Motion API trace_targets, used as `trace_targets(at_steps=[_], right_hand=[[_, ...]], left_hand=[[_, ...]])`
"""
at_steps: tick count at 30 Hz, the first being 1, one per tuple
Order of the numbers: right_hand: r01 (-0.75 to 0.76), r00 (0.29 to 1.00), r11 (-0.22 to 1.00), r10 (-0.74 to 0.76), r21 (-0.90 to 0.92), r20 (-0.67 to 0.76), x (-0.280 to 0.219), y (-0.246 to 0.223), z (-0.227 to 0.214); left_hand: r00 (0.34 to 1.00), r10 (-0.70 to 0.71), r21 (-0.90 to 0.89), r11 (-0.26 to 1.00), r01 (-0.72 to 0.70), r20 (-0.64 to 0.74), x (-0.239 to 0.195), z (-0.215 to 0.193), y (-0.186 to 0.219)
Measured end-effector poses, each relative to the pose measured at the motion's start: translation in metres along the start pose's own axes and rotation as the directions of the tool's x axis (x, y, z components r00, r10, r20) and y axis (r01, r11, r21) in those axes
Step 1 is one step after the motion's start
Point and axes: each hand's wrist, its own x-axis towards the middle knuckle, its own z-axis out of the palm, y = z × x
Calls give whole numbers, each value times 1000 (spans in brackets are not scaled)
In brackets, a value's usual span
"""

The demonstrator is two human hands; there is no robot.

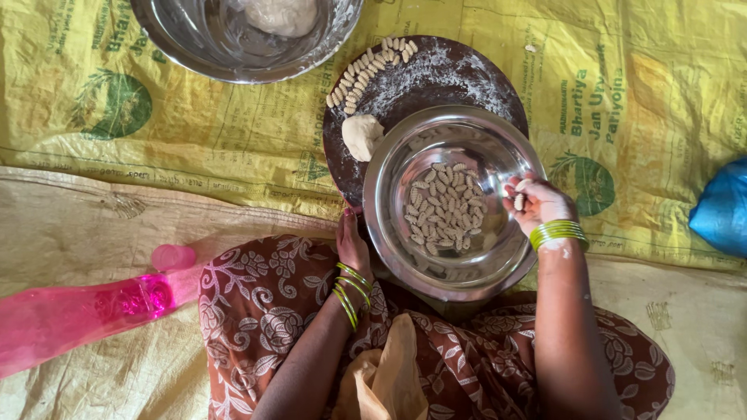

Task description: The person sits on the floor and rolls small pieces of dough into balls. They then press each ball onto a wooden ridged tool to create a patterned shape and place the finished pieces into a metal bowl.

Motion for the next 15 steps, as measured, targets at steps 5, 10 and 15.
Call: trace_targets(at_steps=[5,10,15], right_hand=[[89,996,879,-82,-469,36,-3,26,20],[312,925,800,-134,-512,355,4,37,21],[341,926,790,-187,-510,328,-2,28,8]], left_hand=[[993,-99,59,993,103,-63,-4,4,8],[1000,-6,18,1000,6,-2,-1,2,4],[1000,-6,15,1000,6,-21,3,2,-7]])
